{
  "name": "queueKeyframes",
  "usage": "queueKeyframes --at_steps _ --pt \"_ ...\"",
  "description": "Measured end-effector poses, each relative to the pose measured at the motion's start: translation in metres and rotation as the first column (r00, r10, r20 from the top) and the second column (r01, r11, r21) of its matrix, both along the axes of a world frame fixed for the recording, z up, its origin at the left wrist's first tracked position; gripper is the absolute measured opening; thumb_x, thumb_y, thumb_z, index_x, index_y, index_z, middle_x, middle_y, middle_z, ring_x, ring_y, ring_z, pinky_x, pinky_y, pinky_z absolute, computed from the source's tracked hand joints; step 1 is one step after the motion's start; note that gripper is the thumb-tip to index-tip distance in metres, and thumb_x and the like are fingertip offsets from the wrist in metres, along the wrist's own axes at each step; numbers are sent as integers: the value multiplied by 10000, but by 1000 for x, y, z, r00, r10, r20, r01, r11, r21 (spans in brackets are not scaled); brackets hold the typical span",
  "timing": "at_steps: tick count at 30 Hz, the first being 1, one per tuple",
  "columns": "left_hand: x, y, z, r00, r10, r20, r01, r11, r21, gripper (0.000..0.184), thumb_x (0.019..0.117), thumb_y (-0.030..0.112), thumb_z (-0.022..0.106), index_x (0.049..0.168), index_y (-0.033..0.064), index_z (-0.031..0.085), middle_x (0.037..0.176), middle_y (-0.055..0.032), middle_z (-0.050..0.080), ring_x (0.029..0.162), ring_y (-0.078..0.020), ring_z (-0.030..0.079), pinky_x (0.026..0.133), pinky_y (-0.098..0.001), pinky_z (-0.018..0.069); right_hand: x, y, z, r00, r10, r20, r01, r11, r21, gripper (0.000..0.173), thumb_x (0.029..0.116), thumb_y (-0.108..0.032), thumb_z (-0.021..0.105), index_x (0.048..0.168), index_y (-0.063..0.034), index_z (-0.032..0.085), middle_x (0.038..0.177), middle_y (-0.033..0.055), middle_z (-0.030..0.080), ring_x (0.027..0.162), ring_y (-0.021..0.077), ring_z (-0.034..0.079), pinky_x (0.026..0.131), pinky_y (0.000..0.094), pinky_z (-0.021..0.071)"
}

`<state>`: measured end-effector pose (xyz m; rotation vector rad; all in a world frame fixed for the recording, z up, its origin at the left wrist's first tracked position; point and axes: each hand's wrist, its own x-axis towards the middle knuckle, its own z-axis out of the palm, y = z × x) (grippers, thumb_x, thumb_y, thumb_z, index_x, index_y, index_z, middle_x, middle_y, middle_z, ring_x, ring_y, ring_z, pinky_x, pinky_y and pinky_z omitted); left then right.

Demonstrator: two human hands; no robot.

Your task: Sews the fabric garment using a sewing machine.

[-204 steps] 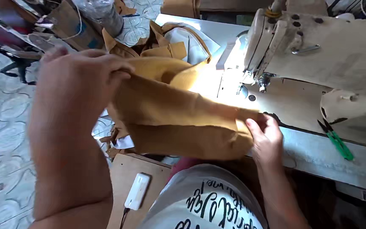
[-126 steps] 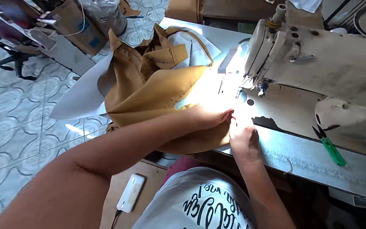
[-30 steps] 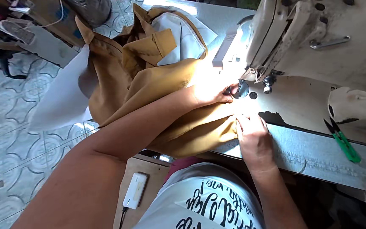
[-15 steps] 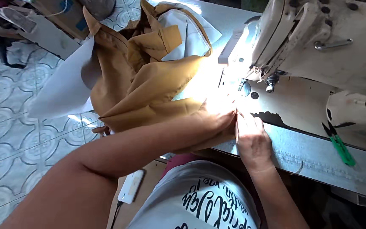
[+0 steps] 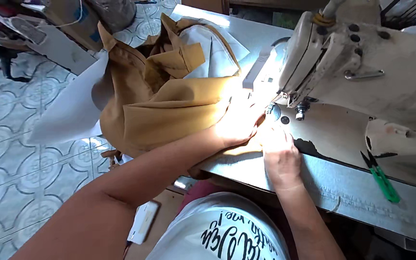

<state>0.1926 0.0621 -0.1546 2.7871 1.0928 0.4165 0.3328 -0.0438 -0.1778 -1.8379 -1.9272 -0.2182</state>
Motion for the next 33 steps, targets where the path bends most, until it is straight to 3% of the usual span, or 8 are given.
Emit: queueKeyframes --at_steps 2,4,8,11,14,19,24,33 --pt "2 11 5 999 -34 -21 34 999 -2 380 911 222 526 1228 88 688 1267 -160 655 1226 -380 583 1001 -621 401 -1 7 1 999 -12 -39 11 999 -30 301 920 -17 644 1208 2 728 1278 204 689 1089 394 698 787 485 592" --pt "3 19 8 997 -74 -29 73 997 -11 374 935 215 520 1232 56 681 1223 -184 675 1189 -403 609 995 -630 425 -2 13 2 998 -17 -60 15 999 -34 313 917 12 634 1216 1 723 1304 203 677 1111 404 689 819 489 590" --pt "-2 35 8 980 -199 2 199 980 -5 344 950 175 508 1230 47 661 1082 -176 704 965 -382 690 797 -575 517 -8 16 2 996 -26 -80 24 999 -31 368 914 3 641 1277 -9 700 1317 216 664 1157 388 681 905 495 576" --pt "-5 44 7 966 -258 3 258 966 6 307 949 172 504 1187 69 669 955 -137 700 816 -325 699 672 -499 538 -12 15 1 992 -38 -120 38 999 -10 404 909 0 657 1312 -21 683 1328 211 662 1130 385 693 872 483 588" --pt "-7 49 8 957 -288 20 289 957 -14 309 961 171 497 1189 59 672 915 -139 702 779 -319 699 640 -486 542 -14 16 3 987 -49 -156 45 999 -24 422 921 -16 657 1343 -15 659 1330 227 652 1085 399 700 812 485 596" --pt "-7 52 6 951 -306 42 307 951 -34 296 960 149 499 1181 59 673 996 -143 692 812 -311 692 680 -479 541 -17 17 2 987 -71 -143 66 997 -40 386 917 -8 653 1302 16 678 1321 240 653 1090 413 696 834 485 592" --pt "-7 53 7 951 -309 16 309 949 -59 304 967 151 487 1202 57 657 966 -147 690 796 -321 689 668 -489 537 -20 17 2 987 -108 -122 105 994 -33 404 928 -14 649 1332 -4 665 1296 235 659 991 389 718 757 472 598" --pt "-8 57 2 947 -321 2 320 945 -65 300 975 172 474 1203 72 641 933 -139 689 792 -317 693 660 -491 535 -22 17 2 983 -136 -127 130 990 -51 400 911 -21 665 1311 -1 682 1300 241 664 958 401 726 724 486 598"
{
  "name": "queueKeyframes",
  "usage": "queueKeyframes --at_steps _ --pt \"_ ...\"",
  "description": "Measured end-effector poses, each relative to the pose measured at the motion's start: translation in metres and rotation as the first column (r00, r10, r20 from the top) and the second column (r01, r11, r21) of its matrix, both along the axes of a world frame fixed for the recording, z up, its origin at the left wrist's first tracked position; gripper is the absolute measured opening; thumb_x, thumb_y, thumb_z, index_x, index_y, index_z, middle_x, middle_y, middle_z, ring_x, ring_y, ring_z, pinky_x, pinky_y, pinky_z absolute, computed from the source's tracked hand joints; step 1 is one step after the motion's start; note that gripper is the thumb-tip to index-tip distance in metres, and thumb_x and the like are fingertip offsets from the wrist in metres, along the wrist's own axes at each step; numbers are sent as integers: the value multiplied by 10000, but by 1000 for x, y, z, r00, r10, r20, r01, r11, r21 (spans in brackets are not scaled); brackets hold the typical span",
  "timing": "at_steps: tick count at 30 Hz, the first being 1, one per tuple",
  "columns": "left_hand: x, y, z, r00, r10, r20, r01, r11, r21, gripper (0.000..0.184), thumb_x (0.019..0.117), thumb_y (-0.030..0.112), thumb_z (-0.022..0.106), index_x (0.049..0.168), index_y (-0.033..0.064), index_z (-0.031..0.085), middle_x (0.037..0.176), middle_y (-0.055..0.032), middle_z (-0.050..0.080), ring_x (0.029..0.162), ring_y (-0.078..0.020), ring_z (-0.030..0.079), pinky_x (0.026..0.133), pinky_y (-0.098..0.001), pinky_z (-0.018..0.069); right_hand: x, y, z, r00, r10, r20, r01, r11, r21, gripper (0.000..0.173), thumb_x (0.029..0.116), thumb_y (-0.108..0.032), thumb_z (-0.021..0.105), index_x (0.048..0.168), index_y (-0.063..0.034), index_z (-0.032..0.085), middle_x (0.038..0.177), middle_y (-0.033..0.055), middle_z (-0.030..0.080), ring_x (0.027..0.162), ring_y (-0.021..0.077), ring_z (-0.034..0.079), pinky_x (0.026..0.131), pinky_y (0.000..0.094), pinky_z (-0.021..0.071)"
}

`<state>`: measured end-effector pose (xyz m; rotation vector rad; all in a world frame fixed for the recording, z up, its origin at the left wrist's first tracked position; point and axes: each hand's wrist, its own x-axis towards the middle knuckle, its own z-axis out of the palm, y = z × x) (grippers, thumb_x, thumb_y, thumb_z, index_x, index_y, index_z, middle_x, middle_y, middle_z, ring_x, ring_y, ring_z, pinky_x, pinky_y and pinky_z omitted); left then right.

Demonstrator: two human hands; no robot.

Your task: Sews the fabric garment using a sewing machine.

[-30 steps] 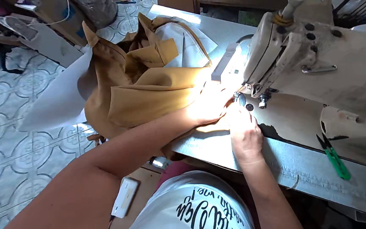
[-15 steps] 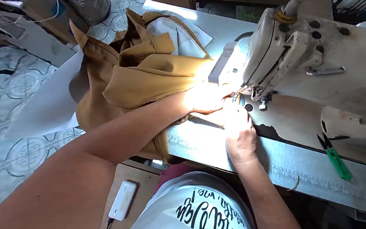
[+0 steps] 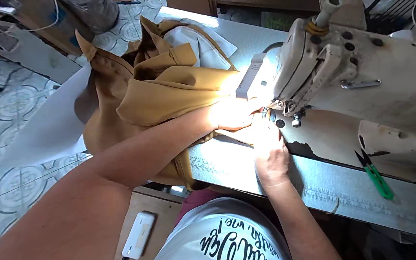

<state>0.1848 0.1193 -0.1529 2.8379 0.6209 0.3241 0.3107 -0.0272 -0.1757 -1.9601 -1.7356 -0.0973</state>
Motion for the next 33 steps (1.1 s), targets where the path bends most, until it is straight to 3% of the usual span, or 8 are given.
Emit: queueKeyframes --at_steps 8,15,19,21,23,25,29,33 --pt "1 3 1 998 12 -68 -14 1000 -28 335 976 202 455 1239 93 634 988 -152 690 876 -346 690 773 -566 501 1 0 1 1000 0 -12 0 1000 -21 432 917 -30 664 1349 -46 671 1312 222 659 956 387 723 731 488 597" --pt "2 11 0 999 -34 -26 33 999 -3 352 974 206 453 1211 79 681 985 -163 706 957 -345 688 871 -575 486 3 5 -1 999 5 -37 -5 1000 -5 384 897 -10 699 1281 -18 694 1265 224 661 807 348 724 657 469 597" --pt "-7 -5 13 999 -48 18 44 983 180 289 1056 184 452 1141 66 701 1041 -137 714 968 -319 700 873 -535 538 4 4 -1 997 8 -77 -6 1000 28 291 901 -24 694 1187 21 716 1212 223 681 759 345 718 641 485 593" --pt "-11 -32 29 999 -35 14 32 985 167 276 1044 222 480 1035 103 728 1090 -87 708 1003 -270 687 856 -483 548 8 6 -3 994 19 -105 -11 997 81 245 977 -92 626 1186 -3 717 1149 184 709 721 305 719 601 458 594" --pt "-17 -60 27 999 -35 5 34 987 158 218 992 293 581 950 142 732 1021 -33 702 973 -212 681 845 -431 549 17 2 -2 978 78 -191 -60 994 94 205 996 -107 606 1143 -48 735 1181 163 692 880 286 729 696 435 615" --pt "-20 -73 18 999 -7 35 3 993 117 167 997 195 597 944 95 720 1005 -70 711 1022 -254 675 915 -449 535 28 -7 0 956 75 -282 -50 994 94 201 991 -69 573 1087 -12 740 1186 163 698 1007 258 720 822 394 613" --pt "-26 -68 9 952 144 270 -130 989 -69 122 951 154 650 915 78 739 908 -66 716 892 -197 693 812 -388 570 29 -18 -3 945 50 -325 -19 995 98 154 899 -28 644 1002 1 754 1000 148 692 832 217 685 729 347 587" --pt "-26 -63 15 918 233 321 -117 932 -342 149 987 215 651 952 123 763 870 25 705 777 -39 641 713 -264 545 25 -5 8 941 -7 -338 -12 998 -55 335 881 -93 747 1211 -34 732 1227 167 680 958 290 710 783 484 597"
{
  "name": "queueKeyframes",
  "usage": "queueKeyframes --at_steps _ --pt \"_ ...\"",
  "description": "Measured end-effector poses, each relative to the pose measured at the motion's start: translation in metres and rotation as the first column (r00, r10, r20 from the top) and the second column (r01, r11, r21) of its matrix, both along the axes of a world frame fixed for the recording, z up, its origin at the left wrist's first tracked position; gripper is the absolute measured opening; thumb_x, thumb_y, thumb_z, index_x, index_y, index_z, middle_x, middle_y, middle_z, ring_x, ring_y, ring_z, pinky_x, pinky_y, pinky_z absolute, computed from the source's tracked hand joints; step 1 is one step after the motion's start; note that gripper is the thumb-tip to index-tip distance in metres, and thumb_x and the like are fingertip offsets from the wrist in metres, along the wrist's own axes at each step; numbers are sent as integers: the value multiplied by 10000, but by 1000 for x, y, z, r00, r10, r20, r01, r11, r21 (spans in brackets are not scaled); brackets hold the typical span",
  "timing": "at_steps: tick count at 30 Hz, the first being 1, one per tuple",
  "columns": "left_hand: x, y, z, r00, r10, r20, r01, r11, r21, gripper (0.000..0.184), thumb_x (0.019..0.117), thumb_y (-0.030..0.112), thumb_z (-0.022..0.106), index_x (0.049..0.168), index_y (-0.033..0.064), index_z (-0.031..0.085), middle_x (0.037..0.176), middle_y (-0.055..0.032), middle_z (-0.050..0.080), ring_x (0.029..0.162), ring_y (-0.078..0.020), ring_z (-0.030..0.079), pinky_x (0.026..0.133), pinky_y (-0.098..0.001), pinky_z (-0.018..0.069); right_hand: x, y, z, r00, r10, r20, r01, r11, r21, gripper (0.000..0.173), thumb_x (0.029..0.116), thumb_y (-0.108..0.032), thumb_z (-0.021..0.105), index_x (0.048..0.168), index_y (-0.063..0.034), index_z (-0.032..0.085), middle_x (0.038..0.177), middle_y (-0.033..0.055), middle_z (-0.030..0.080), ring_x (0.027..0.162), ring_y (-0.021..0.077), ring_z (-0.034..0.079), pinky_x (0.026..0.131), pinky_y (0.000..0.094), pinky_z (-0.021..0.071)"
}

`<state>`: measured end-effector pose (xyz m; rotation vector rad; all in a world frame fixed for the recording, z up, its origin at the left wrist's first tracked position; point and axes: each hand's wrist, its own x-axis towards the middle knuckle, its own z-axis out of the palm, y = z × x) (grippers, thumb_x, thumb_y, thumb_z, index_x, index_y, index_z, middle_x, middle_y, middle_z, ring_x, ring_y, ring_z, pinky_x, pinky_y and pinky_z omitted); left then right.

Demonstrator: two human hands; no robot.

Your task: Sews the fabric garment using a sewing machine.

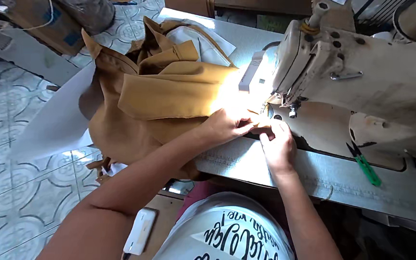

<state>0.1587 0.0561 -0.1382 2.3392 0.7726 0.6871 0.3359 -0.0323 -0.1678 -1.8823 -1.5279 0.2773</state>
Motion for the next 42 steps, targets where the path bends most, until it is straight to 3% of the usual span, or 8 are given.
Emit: queueKeyframes --at_steps 7,12,17,27,32,35,38,42 --pt "0 0 7 999 -28 36 33 991 -127 107 965 169 691 966 93 766 877 20 724 782 0 654 738 -207 553 8 9 -1 1000 20 3 -20 997 79 205 892 -38 709 1089 -68 756 1155 118 741 990 293 732 774 530 591" --pt "0 3 16 959 -89 -270 128 983 128 364 837 280 832 1152 121 742 1090 -87 737 1033 -252 697 896 -484 548 11 6 -1 996 67 51 -70 995 65 184 893 -44 690 1071 -38 736 1011 155 745 899 336 732 721 562 571" --pt "1 10 -7 989 -48 -140 94 934 343 234 883 190 766 1093 87 758 1067 -100 744 1036 -264 701 929 -449 545 7 6 -1 995 54 82 -59 997 54 168 882 -49 702 1043 -55 749 1004 134 750 949 322 726 761 538 572" --pt "-1 10 -10 995 -57 -87 83 937 340 169 900 147 754 1052 75 763 1050 -100 747 1013 -240 710 915 -408 558 8 4 -4 990 113 80 -118 991 64 117 866 -61 712 977 -44 743 975 131 732 957 314 712 760 513 572" --pt "-6 9 -4 980 -138 -143 181 915 360 189 864 162 776 1038 87 769 1120 -92 747 1107 -264 685 999 -459 509 2 -28 16 915 116 -385 -196 965 -176 99 867 -134 674 826 -81 601 669 -33 558 593 28 530 571 226 458" --pt "-9 9 -2 959 -241 -152 281 884 373 157 957 60 626 970 104 776 1145 -57 737 1223 -253 625 1093 -471 437 0 -49 20 934 33 -356 -117 969 -216 82 874 -100 662 919 -33 648 725 -6 590 614 10 521 595 183 454" --pt "-8 3 2 947 -242 -210 312 847 431 266 1022 49 520 953 122 767 1085 -32 748 1254 -255 594 1156 -485 355 2 -50 26 993 4 -121 -15 995 -96 207 946 -91 593 1130 -12 644 846 76 692 734 142 659 688 334 556" --pt "-5 -5 4 953 -172 -249 275 838 472 257 1023 75 520 969 123 767 1047 -36 749 1235 -271 614 1169 -527 353 -15 -30 29 999 -26 -41 30 995 92 227 970 -166 676 1123 0 652 991 146 672 854 236 677 746 391 582"
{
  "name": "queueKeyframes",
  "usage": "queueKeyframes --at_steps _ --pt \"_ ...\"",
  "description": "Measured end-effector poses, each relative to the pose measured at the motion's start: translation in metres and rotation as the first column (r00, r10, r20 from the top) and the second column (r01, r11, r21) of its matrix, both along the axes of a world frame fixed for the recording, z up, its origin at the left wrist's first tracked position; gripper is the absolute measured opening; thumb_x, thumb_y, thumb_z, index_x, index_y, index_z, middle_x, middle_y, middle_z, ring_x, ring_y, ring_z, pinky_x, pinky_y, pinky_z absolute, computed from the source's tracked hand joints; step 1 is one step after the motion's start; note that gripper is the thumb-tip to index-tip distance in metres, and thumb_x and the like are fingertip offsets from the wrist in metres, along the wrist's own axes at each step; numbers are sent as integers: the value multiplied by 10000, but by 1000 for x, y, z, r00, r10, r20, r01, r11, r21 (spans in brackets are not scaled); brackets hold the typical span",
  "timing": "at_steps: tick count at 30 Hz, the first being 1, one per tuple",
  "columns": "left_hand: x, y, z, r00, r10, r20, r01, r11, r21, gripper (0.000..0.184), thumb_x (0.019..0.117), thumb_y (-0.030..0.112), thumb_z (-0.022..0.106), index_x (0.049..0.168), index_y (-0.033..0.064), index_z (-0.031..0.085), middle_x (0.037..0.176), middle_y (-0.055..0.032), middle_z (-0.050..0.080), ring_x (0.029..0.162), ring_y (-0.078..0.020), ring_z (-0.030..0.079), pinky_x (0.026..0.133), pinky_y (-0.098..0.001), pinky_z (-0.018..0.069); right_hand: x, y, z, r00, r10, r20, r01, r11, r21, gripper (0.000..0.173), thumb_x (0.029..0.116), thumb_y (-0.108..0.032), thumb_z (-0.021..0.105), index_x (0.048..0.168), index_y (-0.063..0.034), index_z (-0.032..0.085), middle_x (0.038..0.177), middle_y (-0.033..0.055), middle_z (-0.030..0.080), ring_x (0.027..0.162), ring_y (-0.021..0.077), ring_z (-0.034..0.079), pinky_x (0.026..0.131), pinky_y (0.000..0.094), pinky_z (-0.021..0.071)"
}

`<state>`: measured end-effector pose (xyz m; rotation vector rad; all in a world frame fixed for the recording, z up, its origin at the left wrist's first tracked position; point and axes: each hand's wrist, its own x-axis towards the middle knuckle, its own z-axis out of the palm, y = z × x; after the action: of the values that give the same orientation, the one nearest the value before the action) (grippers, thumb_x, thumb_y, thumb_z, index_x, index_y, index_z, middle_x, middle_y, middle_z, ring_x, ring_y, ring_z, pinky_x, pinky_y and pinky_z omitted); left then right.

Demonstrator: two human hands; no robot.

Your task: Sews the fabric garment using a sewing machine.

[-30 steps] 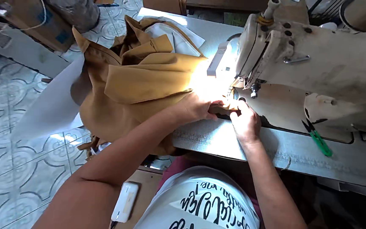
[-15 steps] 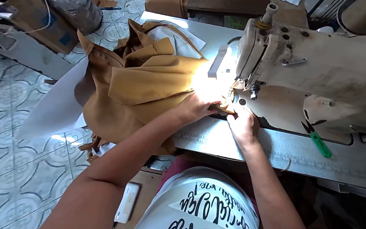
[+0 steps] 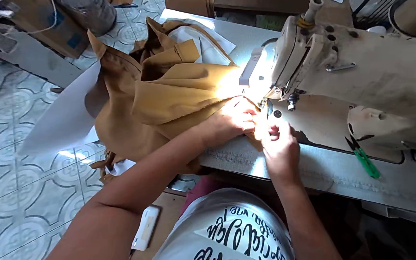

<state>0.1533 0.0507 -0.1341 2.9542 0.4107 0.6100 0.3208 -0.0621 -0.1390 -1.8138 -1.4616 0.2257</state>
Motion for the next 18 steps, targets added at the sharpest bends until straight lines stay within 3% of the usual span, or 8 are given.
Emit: queueKeyframes --at_steps 2,7,9,12,14,18 --pt "0 -2 0 1000 31 -5 -31 1000 0 264 1049 143 515 976 130 769 1042 -38 743 1223 -267 617 1168 -512 360 -7 7 -5 1000 0 7 0 999 -46 261 964 -233 712 1065 0 651 927 139 656 776 236 669 699 401 582" --pt "2 -8 -1 997 76 -27 -76 997 -11 266 1036 91 500 1011 152 758 1042 -32 742 1196 -266 631 1158 -549 352 -4 6 -10 999 -41 24 43 991 -127 174 897 -138 754 971 -6 667 780 118 669 670 252 667 618 441 557" --pt "5 -11 -1 994 100 -55 -100 995 4 276 1022 73 520 1079 184 766 1051 -42 724 1123 -269 645 1071 -574 389 1 4 -8 999 -40 18 42 993 -112 142 897 -105 736 980 -12 669 768 102 660 646 221 652 597 413 552" --pt "12 -7 -2 989 120 -89 -125 991 -50 253 1003 73 557 1009 204 774 982 -53 688 981 -269 657 889 -548 482 9 2 -3 999 -15 -41 10 991 -131 178 869 -100 788 989 -35 674 776 63 656 659 157 636 618 353 554" --pt "16 -2 -2 990 106 -93 -114 990 -87 251 981 56 577 951 203 778 950 -61 682 967 -283 651 911 -583 461 12 4 -4 995 -5 -95 -9 990 -141 199 842 -81 802 993 -42 678 758 45 649 646 133 621 611 330 546" --pt "18 -2 13 975 28 -223 -71 980 -186 343 970 5 577 993 260 807 1032 -49 680 1043 -258 631 912 -505 468 12 6 -5 992 3 -126 -23 987 -156 206 839 -67 757 1035 -54 694 722 26 641 619 127 616 589 335 543"
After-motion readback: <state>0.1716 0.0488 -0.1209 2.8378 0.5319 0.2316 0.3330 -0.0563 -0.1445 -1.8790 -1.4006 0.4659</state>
